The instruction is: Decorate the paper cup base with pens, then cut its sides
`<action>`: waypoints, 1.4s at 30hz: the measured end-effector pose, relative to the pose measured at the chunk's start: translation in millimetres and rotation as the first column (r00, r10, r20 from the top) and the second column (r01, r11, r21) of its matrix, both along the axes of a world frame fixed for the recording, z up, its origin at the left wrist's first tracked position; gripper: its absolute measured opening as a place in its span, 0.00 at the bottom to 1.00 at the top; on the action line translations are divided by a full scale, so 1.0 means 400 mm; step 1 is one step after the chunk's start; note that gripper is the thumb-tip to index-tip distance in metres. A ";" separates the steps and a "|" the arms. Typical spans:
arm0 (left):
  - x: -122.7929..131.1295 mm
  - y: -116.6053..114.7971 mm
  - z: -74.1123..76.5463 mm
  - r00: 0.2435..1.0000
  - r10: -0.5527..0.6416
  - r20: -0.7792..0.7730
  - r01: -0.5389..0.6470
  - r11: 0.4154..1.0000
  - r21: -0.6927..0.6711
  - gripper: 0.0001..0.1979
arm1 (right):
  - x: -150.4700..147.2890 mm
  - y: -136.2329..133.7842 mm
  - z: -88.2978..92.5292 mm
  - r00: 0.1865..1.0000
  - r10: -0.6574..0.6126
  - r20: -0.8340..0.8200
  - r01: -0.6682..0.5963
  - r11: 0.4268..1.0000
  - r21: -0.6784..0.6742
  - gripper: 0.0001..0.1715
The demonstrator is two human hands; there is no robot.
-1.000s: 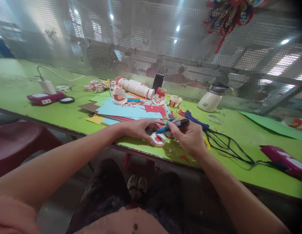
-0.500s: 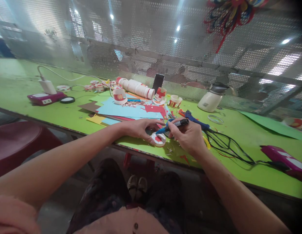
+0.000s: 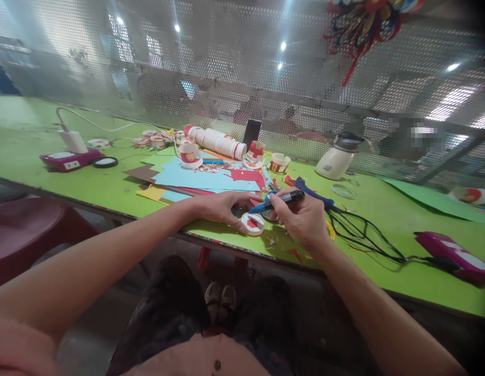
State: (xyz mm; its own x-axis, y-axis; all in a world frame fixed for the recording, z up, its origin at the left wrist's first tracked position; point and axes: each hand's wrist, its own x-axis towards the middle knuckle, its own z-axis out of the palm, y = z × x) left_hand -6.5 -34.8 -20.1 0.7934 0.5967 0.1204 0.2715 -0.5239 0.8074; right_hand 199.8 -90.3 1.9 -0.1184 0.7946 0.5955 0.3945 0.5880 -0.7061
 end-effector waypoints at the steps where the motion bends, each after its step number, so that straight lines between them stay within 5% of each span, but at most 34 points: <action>1: -0.001 0.000 0.000 1.000 -0.002 -0.002 0.002 1.000 0.001 0.42 | 0.000 0.000 0.000 1.000 -0.016 -0.017 0.016 1.000 0.011 0.11; 42: 0.004 0.003 -0.003 0.998 -0.045 0.042 0.044 0.999 0.030 0.38 | 0.005 0.008 -0.015 0.996 -0.038 0.084 0.034 0.998 0.055 0.18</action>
State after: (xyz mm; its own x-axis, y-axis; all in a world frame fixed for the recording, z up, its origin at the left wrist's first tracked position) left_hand -5.0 -33.7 -21.2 0.8127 0.5570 0.1713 0.2130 -0.5576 0.8023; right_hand 201.7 -87.1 -4.2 -0.1423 0.7664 0.6264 0.4735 0.6084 -0.6369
